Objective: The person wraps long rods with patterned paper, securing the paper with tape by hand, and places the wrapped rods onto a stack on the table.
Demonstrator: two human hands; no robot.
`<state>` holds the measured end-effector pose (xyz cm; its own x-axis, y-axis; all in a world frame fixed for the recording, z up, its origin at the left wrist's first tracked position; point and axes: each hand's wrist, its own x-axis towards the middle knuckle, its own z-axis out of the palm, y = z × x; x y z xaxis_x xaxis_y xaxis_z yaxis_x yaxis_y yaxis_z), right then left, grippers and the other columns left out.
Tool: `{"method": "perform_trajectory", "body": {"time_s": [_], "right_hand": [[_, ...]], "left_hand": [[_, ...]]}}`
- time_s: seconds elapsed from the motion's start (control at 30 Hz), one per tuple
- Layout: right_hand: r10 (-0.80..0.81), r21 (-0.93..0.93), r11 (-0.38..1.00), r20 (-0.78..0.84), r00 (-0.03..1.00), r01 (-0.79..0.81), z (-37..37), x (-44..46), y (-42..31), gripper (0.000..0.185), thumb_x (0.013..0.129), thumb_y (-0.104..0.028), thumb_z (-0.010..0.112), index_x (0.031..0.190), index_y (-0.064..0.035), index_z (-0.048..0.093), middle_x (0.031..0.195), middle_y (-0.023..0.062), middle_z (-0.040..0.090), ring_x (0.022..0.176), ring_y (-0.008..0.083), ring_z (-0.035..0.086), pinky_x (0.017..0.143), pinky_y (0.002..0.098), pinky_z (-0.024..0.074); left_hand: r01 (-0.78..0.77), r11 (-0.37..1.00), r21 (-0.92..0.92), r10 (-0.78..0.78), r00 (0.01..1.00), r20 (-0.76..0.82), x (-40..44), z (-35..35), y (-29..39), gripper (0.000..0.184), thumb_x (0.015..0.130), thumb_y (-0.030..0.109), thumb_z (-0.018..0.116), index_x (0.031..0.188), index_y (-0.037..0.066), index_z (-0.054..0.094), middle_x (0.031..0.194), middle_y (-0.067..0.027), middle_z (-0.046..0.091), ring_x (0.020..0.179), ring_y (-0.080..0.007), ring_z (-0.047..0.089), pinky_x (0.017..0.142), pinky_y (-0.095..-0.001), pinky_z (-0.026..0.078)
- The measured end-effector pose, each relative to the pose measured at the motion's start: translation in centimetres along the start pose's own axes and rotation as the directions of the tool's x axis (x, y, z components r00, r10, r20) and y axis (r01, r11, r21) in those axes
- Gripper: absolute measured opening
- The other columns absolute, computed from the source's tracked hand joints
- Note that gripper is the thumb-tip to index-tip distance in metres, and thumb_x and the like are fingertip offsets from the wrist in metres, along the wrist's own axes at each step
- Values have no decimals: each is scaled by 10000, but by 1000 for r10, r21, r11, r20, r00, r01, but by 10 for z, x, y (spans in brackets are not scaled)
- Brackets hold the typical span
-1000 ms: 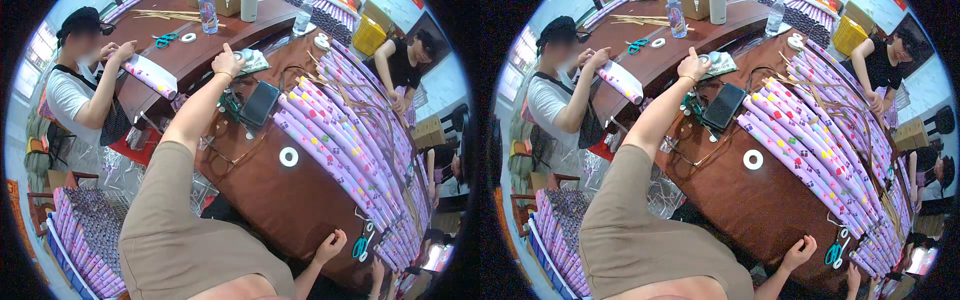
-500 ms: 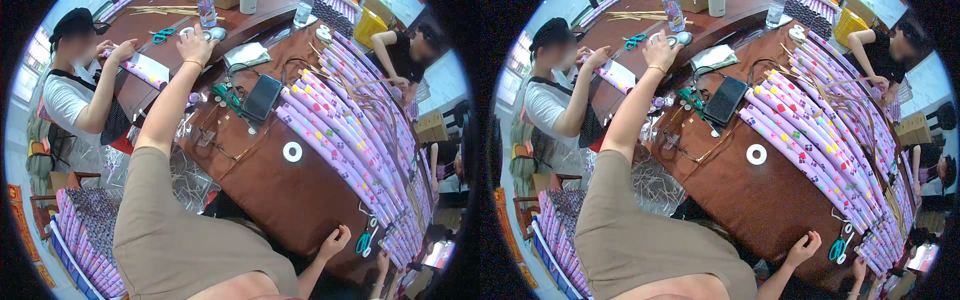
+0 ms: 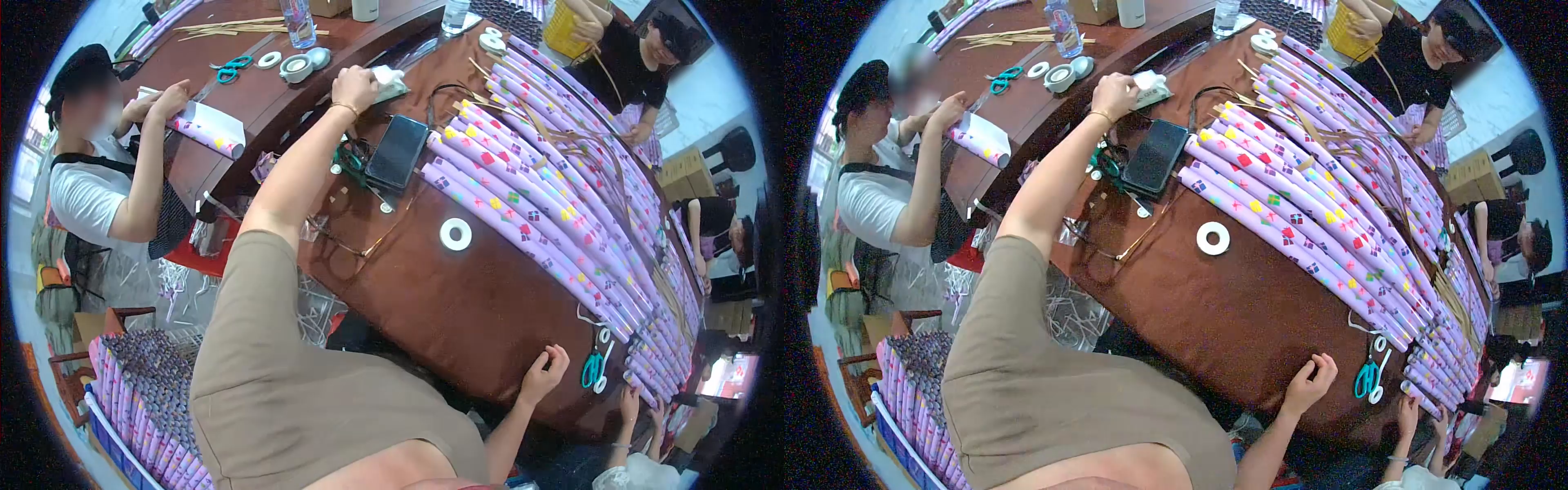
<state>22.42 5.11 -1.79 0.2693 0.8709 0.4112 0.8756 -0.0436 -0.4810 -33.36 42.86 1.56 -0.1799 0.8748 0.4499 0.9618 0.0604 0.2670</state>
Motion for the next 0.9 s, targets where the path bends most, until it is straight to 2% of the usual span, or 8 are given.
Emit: {"method": "perform_trajectory", "body": {"time_s": [0.07,0.13,0.17,0.23,0.4,0.43,0.57,0.9], "right_hand": [[3,13,1000,-11,1000,-3,1,-1,1,106,852,-25,577,947,-1,617,1085,165,588,1054,333,567,928,434,451],[5,25,1000,-29,1000,-4,1,0,1,106,850,-19,578,947,0,616,1079,164,588,1046,335,570,921,433,455],[-16,38,999,-35,999,17,1,1,-1,93,855,-7,575,939,3,615,1072,162,591,1021,317,583,880,402,477],[-21,41,999,-60,998,24,0,2,-3,82,860,6,572,931,7,614,1065,160,594,996,300,596,838,371,499],[-6,66,998,-56,998,10,1,1,-3,79,851,-3,584,922,4,616,1061,178,599,1025,346,582,897,423,471],[-7,73,997,-61,998,12,1,-1,0,80,849,-5,587,922,1,619,1063,179,600,1025,347,582,898,422,471],[23,-169,983,-303,953,-77,36,-1,5,85,842,-30,601,915,-8,640,1046,179,603,1004,345,591,861,420,486],[-37,127,990,-174,984,60,1,1,-3,47,825,-30,610,862,-16,634,997,172,612,950,351,602,821,424,498]], "left_hand": [[49,947,-317,-71,996,-57,2,-25,15,229,829,258,640,890,62,739,922,-128,709,877,-264,669,808,-389,514],[295,522,-800,-197,954,224,-2,-58,36,237,875,227,644,952,9,691,905,-79,677,863,-154,622,805,-312,485],[342,220,-913,-148,937,315,-10,-77,51,222,888,201,635,983,4,670,916,-61,659,871,-122,598,808,-291,471],[25,171,-985,242,968,66,-14,-72,49,351,730,18,709,1069,-13,624,964,-106,642,928,-196,619,793,-321,506],[237,-45,-970,493,850,185,-118,-249,189,207,792,-90,641,986,-30,601,999,-124,637,889,-191,632,758,-287,510],[633,-382,-673,679,687,260,-135,-287,209,152,799,-47,668,935,-23,605,1008,-133,642,878,-198,645,764,-284,513],[552,-488,-676,871,350,-344,-193,-328,264,283,862,143,515,1003,-102,541,1117,-330,548,925,-320,627,900,-414,492],[709,-614,-348,763,419,-492,-297,-352,327,483,1009,194,440,1241,-230,438,1061,-332,607,967,-399,617,895,-436,479]]}}
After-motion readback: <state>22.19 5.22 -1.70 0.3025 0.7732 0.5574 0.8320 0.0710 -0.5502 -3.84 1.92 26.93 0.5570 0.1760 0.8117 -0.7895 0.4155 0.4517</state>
